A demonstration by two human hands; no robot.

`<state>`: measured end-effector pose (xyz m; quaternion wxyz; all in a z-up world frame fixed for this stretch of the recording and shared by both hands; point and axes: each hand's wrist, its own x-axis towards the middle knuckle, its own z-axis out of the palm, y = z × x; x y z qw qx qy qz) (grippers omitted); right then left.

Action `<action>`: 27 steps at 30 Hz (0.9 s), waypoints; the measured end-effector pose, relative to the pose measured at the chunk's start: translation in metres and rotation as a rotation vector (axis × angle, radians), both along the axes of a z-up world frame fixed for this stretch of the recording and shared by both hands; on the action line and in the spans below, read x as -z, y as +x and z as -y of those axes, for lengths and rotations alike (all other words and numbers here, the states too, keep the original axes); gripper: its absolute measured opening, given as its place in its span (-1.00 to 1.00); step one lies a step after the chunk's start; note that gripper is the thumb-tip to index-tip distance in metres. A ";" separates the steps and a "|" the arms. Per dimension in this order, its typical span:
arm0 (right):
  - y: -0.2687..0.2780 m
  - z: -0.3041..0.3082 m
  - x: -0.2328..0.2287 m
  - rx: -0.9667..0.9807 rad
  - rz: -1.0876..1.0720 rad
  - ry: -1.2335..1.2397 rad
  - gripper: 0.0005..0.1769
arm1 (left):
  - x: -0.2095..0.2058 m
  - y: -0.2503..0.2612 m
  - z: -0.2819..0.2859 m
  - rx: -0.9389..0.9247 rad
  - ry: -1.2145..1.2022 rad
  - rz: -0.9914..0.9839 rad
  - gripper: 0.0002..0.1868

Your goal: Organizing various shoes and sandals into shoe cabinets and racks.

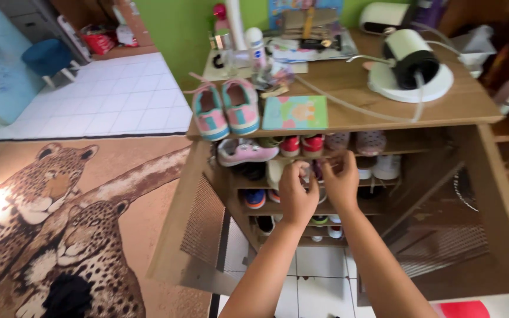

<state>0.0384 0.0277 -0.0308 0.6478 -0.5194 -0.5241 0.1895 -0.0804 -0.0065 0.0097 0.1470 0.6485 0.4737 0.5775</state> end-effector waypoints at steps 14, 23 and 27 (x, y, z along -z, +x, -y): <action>0.071 -0.089 0.035 0.075 0.287 0.000 -0.39 | 0.023 0.059 -0.065 -0.144 0.050 -0.132 -0.47; 0.060 -0.103 0.000 0.009 0.460 -0.312 -0.46 | 0.022 0.048 -0.089 -0.189 -0.136 -0.445 -0.24; 0.065 -0.091 0.018 0.124 0.520 0.191 -0.30 | 0.041 0.046 -0.088 -0.138 -0.146 -0.375 -0.13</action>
